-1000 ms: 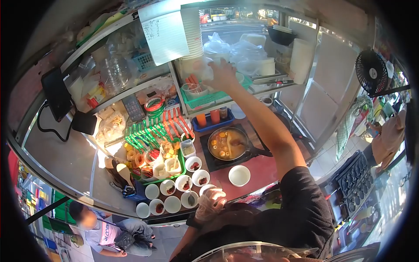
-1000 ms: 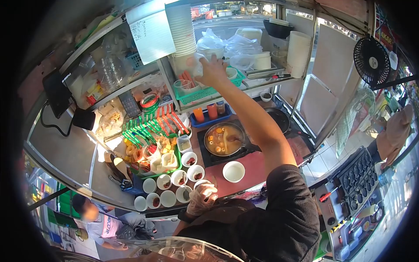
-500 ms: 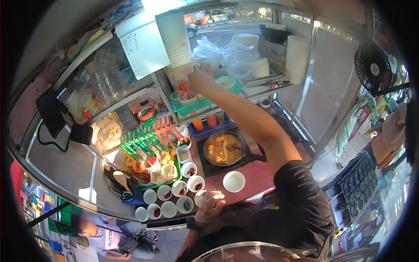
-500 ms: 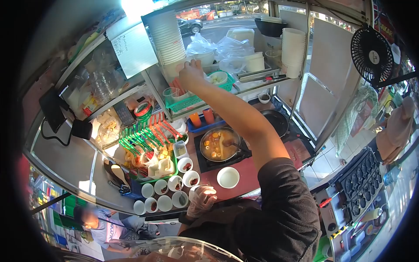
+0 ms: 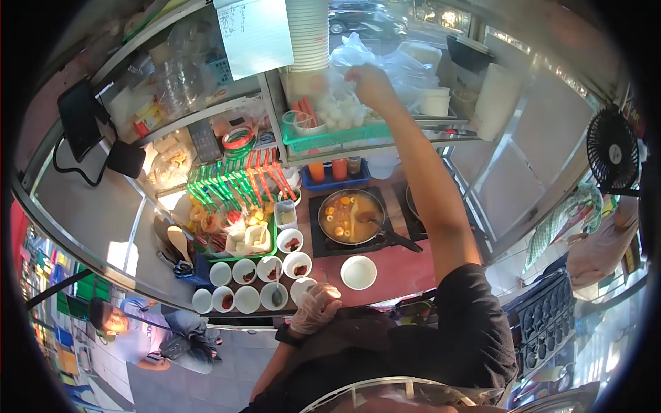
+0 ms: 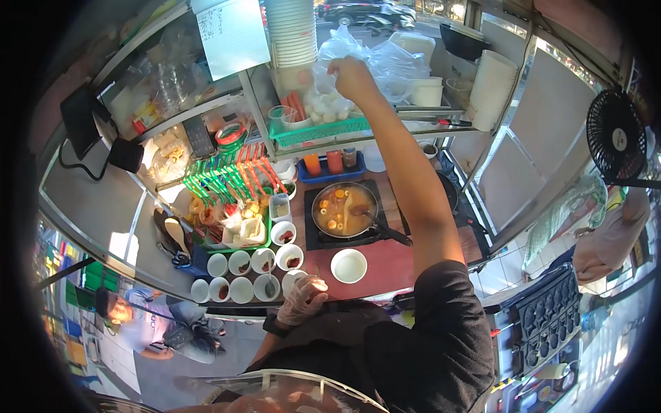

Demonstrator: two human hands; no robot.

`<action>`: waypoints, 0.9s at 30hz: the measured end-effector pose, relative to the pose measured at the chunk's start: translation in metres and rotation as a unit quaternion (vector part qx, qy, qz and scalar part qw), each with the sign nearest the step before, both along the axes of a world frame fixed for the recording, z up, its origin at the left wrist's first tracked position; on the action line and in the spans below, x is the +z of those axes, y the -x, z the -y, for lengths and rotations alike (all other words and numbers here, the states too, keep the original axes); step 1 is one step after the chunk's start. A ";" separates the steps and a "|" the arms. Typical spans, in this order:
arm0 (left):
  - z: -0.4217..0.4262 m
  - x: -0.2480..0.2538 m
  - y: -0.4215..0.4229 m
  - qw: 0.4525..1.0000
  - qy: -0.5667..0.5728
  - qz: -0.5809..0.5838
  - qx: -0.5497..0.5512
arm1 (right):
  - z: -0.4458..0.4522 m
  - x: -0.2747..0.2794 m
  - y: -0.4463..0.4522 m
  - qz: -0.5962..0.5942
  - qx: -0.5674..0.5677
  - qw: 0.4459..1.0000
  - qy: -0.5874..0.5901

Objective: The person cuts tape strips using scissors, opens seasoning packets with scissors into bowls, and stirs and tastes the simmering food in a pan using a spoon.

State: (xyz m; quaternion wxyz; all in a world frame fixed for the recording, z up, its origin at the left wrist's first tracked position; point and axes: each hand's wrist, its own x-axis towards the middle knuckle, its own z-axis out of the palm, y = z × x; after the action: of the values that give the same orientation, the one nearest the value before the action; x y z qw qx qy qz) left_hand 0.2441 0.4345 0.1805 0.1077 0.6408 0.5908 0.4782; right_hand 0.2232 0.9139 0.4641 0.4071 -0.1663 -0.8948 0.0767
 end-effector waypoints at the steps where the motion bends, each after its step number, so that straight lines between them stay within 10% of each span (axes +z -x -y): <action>1: 0.001 0.003 0.000 1.000 0.017 0.008 -0.007 | -0.010 -0.004 0.000 0.042 0.060 0.995 0.064; 10: 0.006 -0.003 0.002 0.998 -0.017 -0.042 -0.032 | 0.039 -0.021 0.002 0.024 -0.035 0.999 0.025; 14: 0.024 0.000 0.007 1.000 0.007 0.004 -0.016 | 0.105 0.008 -0.037 -0.198 -0.060 0.972 -0.109; 17: 0.040 -0.001 0.013 0.999 0.019 0.042 0.010 | 0.216 0.012 -0.040 -0.159 -0.017 0.985 0.066; 21: 0.058 0.006 0.020 0.999 0.033 0.009 0.027 | 0.301 -0.037 0.036 0.007 0.258 0.934 0.246; 27: 0.090 0.010 0.032 1.000 0.009 0.012 0.016 | 0.311 -0.086 0.226 -0.140 0.090 0.972 0.168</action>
State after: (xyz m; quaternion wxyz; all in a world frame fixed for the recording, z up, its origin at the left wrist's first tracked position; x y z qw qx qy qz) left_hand 0.2118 0.3441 0.1901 0.1127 0.6246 0.6039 0.4821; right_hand -0.0029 0.6030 0.3780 0.4864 -0.1383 -0.8144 0.2847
